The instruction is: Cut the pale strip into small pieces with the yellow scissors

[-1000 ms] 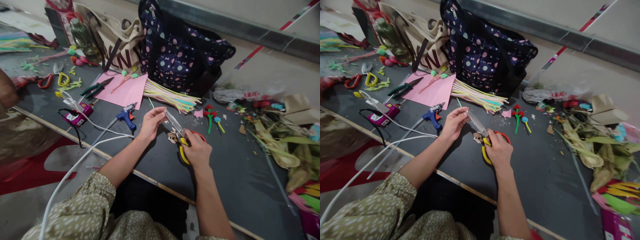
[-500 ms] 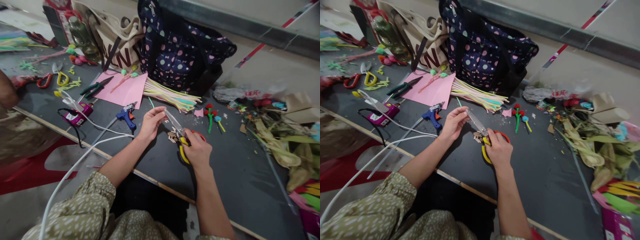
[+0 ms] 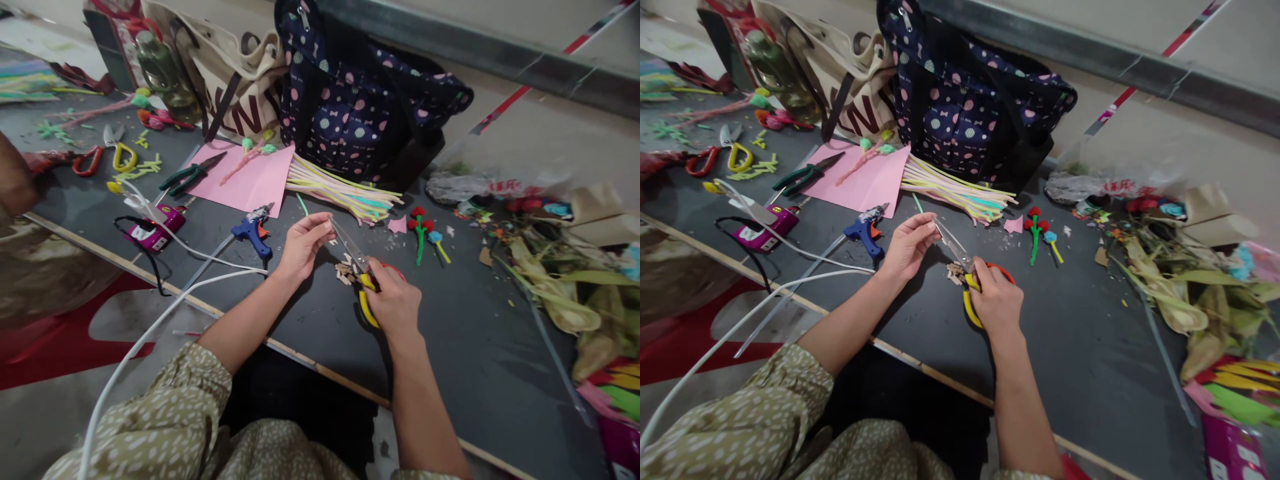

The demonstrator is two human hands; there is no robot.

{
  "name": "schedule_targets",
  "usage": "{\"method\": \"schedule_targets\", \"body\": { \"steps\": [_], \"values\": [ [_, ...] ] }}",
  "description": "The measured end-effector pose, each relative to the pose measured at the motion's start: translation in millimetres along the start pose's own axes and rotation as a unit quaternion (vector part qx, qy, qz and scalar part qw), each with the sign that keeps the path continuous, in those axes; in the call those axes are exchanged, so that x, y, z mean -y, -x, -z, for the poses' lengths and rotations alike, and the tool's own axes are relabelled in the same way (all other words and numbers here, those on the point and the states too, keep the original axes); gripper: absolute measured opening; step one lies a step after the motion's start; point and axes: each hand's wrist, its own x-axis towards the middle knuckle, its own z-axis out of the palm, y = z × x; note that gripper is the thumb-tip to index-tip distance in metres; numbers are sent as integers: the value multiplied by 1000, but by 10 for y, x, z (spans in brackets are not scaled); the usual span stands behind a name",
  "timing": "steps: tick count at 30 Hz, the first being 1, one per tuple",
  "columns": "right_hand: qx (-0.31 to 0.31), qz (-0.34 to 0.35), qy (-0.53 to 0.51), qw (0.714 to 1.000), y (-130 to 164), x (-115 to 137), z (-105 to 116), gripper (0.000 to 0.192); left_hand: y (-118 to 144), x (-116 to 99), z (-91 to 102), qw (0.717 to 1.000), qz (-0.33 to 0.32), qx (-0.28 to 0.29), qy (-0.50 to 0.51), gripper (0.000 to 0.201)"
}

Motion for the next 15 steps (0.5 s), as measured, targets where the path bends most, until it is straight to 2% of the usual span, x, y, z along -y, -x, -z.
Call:
{"method": "schedule_targets", "body": {
  "steps": [3, 6, 11, 15],
  "values": [
    [28, -31, -39, 998, -15, -23, 37, 43, 0, -1, -5, 1000, -2, -8, -2, 24],
    [47, -74, -32, 996, -34, -61, 66, 52, 0, -5, -14, 1000, -18, -11, -9, 25],
    [42, -138, -18, 989, -51, -121, 27, 44, -5, 3, -17, 997, -62, -19, -42, 30],
    [32, -167, -34, 985, -57, -137, -3, 40, -20, 35, 8, 989, -81, -42, -116, 31]
  ]
}}
